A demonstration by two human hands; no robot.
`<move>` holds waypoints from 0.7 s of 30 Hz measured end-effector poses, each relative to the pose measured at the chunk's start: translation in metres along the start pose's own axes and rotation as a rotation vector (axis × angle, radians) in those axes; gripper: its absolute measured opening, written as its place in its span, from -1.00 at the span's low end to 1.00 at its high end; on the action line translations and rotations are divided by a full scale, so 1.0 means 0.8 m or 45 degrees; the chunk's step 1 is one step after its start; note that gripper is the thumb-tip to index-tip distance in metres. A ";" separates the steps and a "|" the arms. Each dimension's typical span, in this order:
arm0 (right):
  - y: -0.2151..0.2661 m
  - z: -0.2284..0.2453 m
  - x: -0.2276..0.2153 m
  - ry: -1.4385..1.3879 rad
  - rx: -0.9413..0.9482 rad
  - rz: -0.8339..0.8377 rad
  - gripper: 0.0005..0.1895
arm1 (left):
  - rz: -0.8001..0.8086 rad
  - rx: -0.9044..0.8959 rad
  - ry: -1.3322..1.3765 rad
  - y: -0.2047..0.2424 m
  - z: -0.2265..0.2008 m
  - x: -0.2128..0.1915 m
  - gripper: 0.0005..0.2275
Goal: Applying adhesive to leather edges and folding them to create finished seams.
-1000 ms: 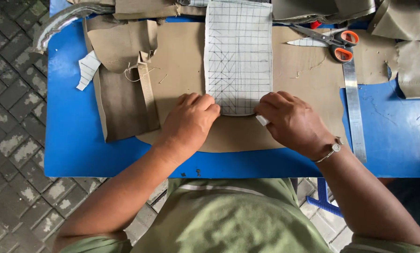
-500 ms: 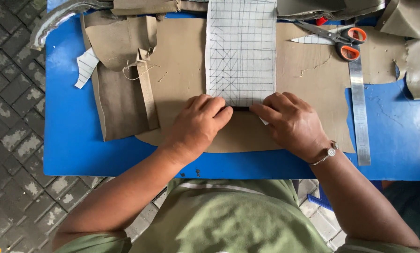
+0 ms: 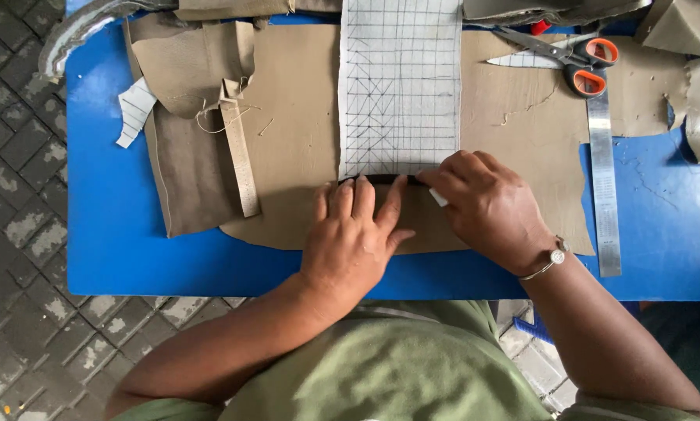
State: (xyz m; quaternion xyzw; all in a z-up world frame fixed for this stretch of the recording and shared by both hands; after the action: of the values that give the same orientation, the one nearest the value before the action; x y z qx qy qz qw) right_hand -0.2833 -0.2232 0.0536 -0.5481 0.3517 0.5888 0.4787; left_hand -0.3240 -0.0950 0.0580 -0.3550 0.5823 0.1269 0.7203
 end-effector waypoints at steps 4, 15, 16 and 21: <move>-0.001 -0.030 0.020 -0.160 0.169 0.016 -0.79 | 0.046 -0.085 -0.002 0.000 -0.001 0.007 -0.41; -0.008 -0.038 0.012 -0.020 0.378 0.158 -0.79 | 0.134 -0.081 -0.107 0.006 -0.010 0.021 -0.31; -0.010 -0.038 0.007 -0.019 0.379 0.152 -0.82 | 0.155 -0.075 -0.133 0.007 -0.010 0.024 -0.30; -0.040 -0.026 -0.036 -0.272 0.300 0.136 -0.79 | 0.150 -0.086 -0.147 0.008 -0.013 0.029 -0.24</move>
State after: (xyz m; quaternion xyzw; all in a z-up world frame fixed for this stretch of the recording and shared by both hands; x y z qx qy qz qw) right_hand -0.2480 -0.2384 0.0823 -0.4031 0.3940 0.6229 0.5425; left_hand -0.3288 -0.1030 0.0333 -0.3362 0.5551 0.2088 0.7316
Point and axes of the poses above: each hand's wrist, its own y-axis away from the middle knuckle, its own x-axis out of the palm, z = x × y, the point moved 9 cm from there along -y, towards the middle knuckle, and after that the axes turned 15 degrees about x, right-handed, at the moved point
